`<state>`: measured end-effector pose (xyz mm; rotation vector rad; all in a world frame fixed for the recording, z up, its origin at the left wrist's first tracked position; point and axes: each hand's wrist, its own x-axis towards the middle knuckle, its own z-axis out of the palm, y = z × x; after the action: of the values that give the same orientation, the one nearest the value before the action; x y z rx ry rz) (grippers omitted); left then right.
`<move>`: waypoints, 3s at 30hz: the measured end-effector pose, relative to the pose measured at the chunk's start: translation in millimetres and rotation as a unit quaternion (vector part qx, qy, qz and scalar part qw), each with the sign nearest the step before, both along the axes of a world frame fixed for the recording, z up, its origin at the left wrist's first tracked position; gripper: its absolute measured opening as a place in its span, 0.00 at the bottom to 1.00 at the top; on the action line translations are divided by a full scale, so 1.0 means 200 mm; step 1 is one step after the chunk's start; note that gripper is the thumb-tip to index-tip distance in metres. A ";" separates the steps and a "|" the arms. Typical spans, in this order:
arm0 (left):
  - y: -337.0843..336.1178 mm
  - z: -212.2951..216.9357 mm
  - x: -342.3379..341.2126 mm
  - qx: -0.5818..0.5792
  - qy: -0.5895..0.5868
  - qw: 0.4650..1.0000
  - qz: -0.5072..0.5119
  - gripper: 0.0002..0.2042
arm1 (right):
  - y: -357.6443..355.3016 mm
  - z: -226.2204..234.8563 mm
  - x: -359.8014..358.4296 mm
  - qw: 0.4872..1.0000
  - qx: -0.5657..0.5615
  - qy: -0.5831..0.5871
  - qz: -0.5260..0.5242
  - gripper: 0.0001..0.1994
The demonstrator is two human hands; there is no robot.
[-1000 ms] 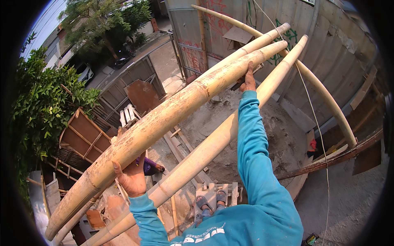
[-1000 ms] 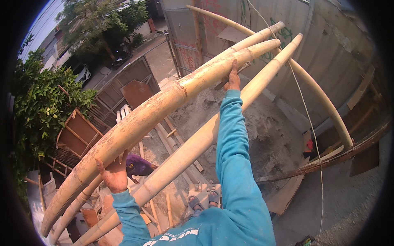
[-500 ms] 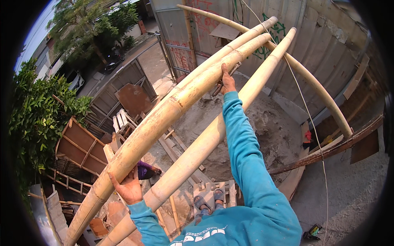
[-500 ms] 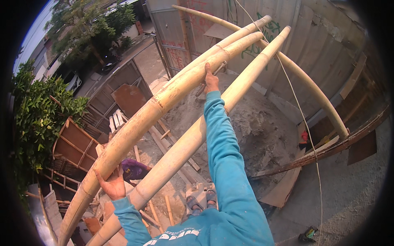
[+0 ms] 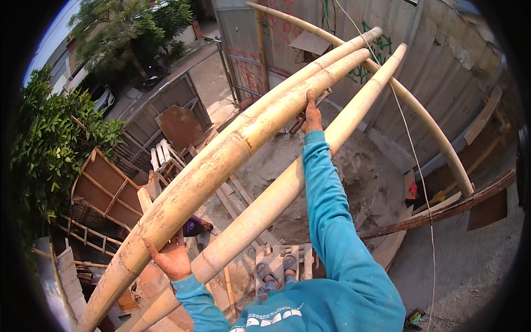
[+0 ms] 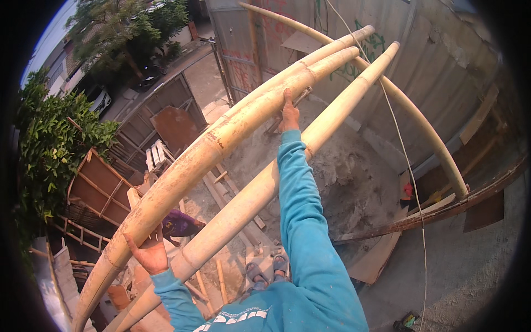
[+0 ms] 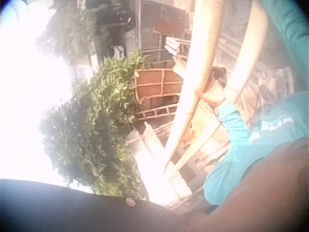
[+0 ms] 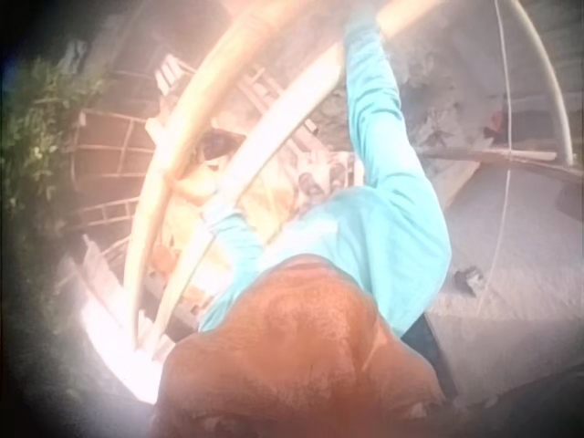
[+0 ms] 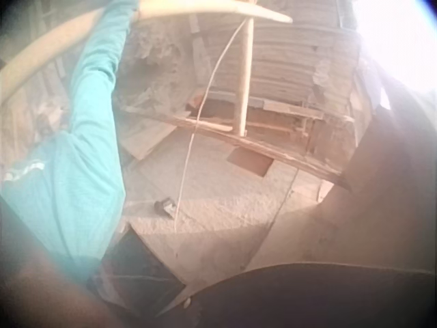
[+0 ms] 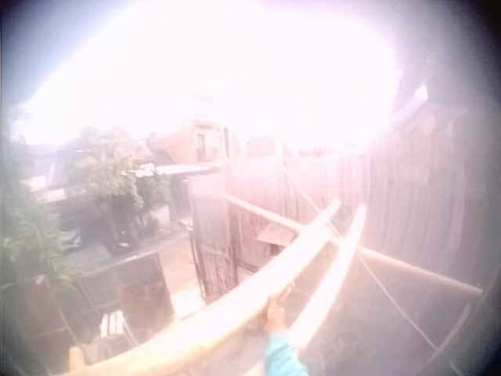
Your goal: The person lifts and positions long bamboo poles onto a wooden frame, securing them with rope ties. They adjust the poles and tighten the bindings while standing on a makeshift platform. Another worker is visible below, but the camera wearer focuses on aligning and fastening the bamboo components.
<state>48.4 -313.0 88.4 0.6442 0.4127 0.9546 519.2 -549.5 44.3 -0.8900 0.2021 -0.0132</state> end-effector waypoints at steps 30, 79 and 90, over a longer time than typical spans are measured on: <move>0.33 0.58 -0.59 0.181 -0.205 0.961 0.034 0.44 | 0.72 0.45 -0.40 0.949 -0.137 -0.162 0.232 0.36; 0.20 0.33 -1.02 0.330 0.051 0.773 0.540 0.42 | 0.89 0.20 -0.82 0.892 -0.118 -0.105 0.423 0.23; 0.15 0.26 -1.11 0.355 0.164 0.760 0.519 0.41 | 0.77 0.15 -0.92 0.908 -0.099 -0.080 0.399 0.22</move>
<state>-173.4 -282.6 141.1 1.3428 0.7599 2.1357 335.0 -395.3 73.3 -1.1165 -0.3360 0.6659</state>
